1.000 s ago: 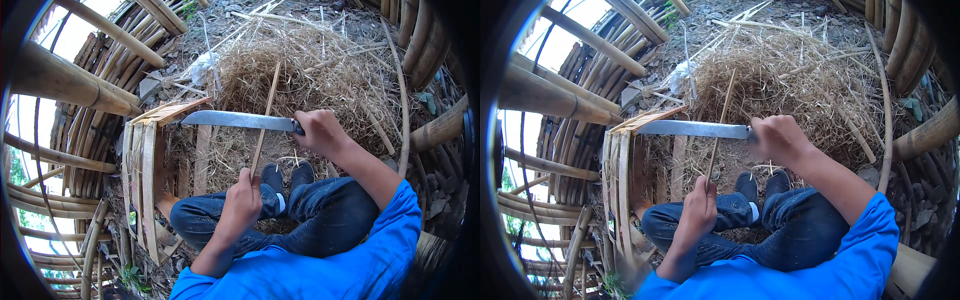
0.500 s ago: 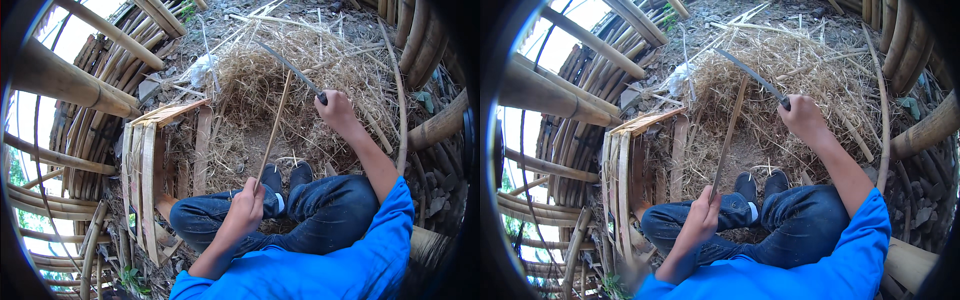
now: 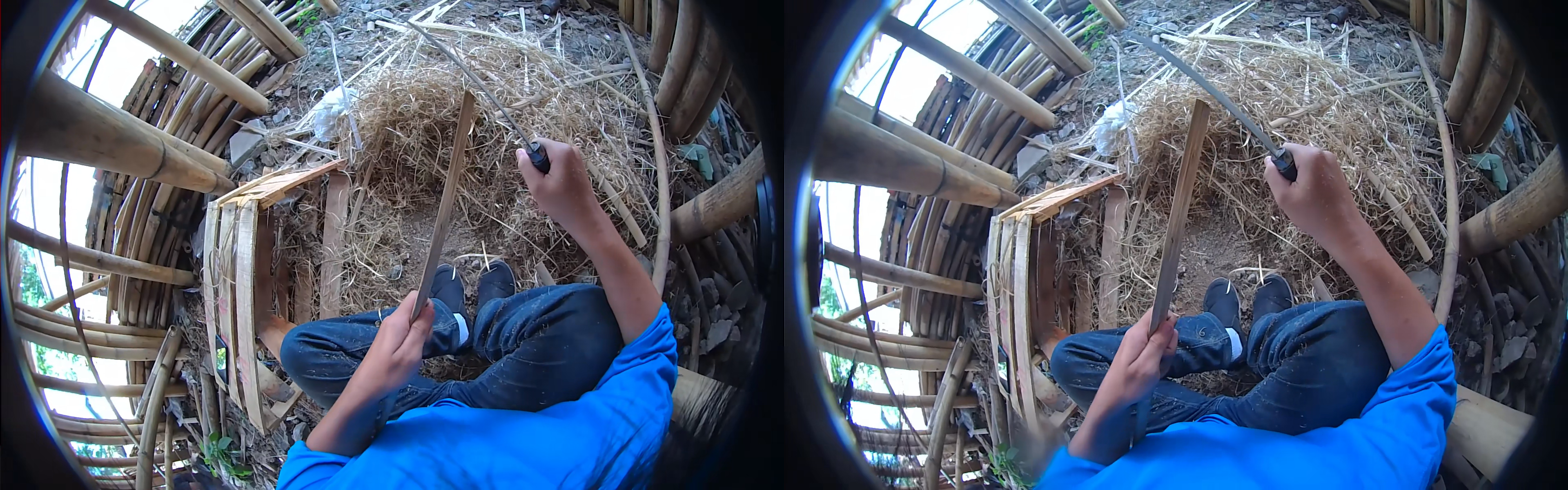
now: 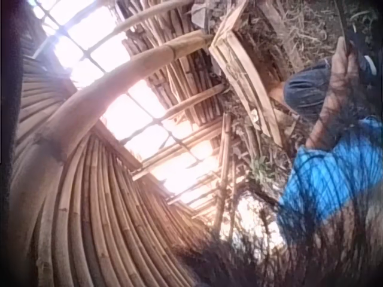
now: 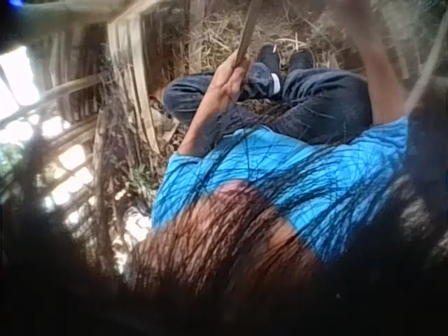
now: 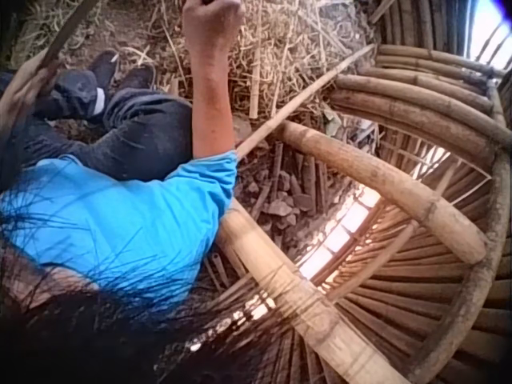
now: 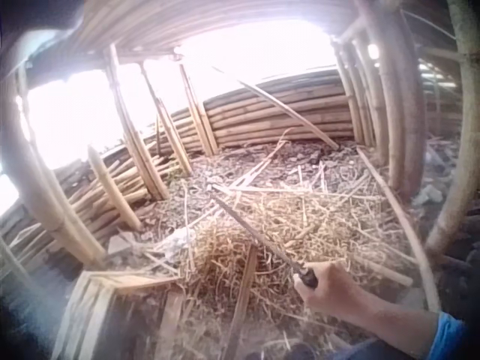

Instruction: The person carves and shaves bamboo sticks using a knife, holding and scraping along different pieces one at a time while sitting down.

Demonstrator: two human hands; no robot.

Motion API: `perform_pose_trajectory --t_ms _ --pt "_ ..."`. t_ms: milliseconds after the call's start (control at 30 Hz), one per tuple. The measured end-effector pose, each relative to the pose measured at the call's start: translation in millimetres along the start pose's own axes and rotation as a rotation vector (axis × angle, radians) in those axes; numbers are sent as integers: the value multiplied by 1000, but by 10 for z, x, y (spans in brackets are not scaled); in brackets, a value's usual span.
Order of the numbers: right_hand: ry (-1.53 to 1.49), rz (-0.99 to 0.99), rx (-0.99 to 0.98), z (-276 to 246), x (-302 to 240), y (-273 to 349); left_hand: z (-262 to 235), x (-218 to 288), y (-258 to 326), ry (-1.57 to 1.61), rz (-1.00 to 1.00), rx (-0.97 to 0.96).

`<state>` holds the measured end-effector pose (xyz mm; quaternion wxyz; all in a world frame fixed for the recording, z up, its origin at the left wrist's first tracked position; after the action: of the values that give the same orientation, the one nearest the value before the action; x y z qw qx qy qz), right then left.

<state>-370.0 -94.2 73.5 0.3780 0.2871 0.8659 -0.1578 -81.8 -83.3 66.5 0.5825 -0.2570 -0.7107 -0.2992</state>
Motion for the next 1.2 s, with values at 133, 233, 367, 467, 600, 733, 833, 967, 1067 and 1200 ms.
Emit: perform_pose_trajectory --t_ms 133,233,367,467,600,733,833,967,1067,1200 --pt "-7 -57 -66 5 -129 82 0 -17 1 110 5 -4" --pt "-9 -195 -199 32 -236 207 7 -7 -18 42 3 7" --pt "76 -405 -260 110 -401 465 3 13 -78 -341 27 75" --pt "286 -506 -377 217 -429 543 17 73 -121 -450 76 96" --pt "315 -504 -377 296 -361 511 32 18 -124 -601 85 117" --pt "262 -331 -258 352 -205 271 6 -34 -67 -614 80 126" --pt "311 -346 -210 381 15 209 49 -129 -21 -598 61 126" --pt "343 -382 -176 404 15 149 53 -127 -61 -554 22 132" --pt "377 -356 -182 468 34 102 22 -199 -89 -609 50 118" --pt "308 -146 -111 426 333 -234 80 -306 30 -506 18 64"
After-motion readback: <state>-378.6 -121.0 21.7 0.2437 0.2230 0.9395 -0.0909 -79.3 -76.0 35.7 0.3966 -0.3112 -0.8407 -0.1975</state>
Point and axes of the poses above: each hand's wrist, its own y-axis away from the middle knuckle, its own z-axis out of the palm, x = y × z, the point moved 1 cm from there along -y, towards the middle knuckle, and after that the axes turned 14 degrees about z, right-handed, at the moved point
